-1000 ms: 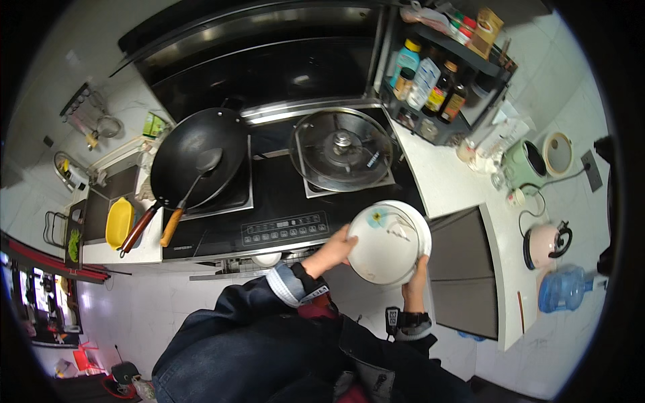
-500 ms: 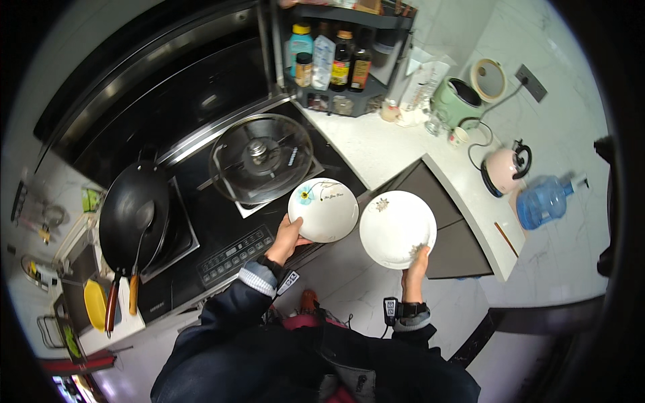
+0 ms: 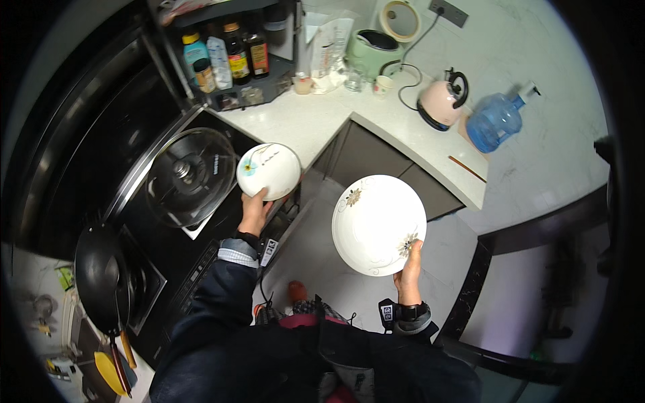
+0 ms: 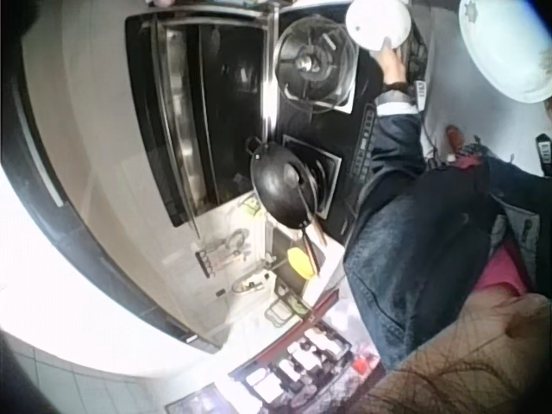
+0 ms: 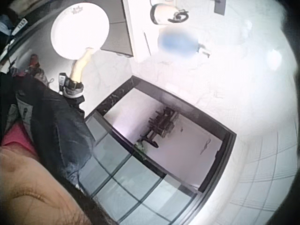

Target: The person slices a green vegetable into thin strips on a cutting board using a knife, then transfers the slices into a white bowl. The person then rinses a yellow colander and washes dark leafy material under running water in the sink.

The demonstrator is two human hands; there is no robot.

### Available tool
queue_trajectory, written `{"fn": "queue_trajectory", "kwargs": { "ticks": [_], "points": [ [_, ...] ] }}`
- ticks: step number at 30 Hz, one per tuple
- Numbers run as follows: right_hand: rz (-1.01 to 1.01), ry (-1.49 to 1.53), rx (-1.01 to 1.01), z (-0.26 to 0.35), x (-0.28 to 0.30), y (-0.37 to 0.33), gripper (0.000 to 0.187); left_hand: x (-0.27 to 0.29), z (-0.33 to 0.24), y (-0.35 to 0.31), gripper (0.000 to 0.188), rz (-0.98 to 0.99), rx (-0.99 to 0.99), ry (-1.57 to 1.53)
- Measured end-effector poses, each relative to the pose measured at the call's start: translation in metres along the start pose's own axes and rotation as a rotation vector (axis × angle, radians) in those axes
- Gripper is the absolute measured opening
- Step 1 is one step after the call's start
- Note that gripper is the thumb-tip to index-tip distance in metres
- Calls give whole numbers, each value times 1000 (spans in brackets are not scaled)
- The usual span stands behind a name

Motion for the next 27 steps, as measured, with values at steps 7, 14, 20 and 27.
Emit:
{"fn": "queue_trajectory", "kwargs": {
  "ticks": [7,14,20,27],
  "points": [
    [313,-50,-251,-34,-45,-10,69,24,11,-94,26,246,90,72],
    [895,-134,-554,-124,-152,-117,63,139,37,-294,75,357,131,109],
    [1424,-190,-946,-214,-220,-318,64,292,49,-491,75,-54,-171,-176],
    [1854,-424,-1139,-259,-203,-601,66,426,149,-739,41,-955,-465,-195]
  ]
}}
Point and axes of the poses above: each hand's wrist, its own y-axis towards the middle knuckle, its own x-axis out of the back of the hand, z = x × y, the point moved 8 cm from there along y, towards the middle knuckle, and after that the axes turned 2 degrees about x, right-handed, at the moved point
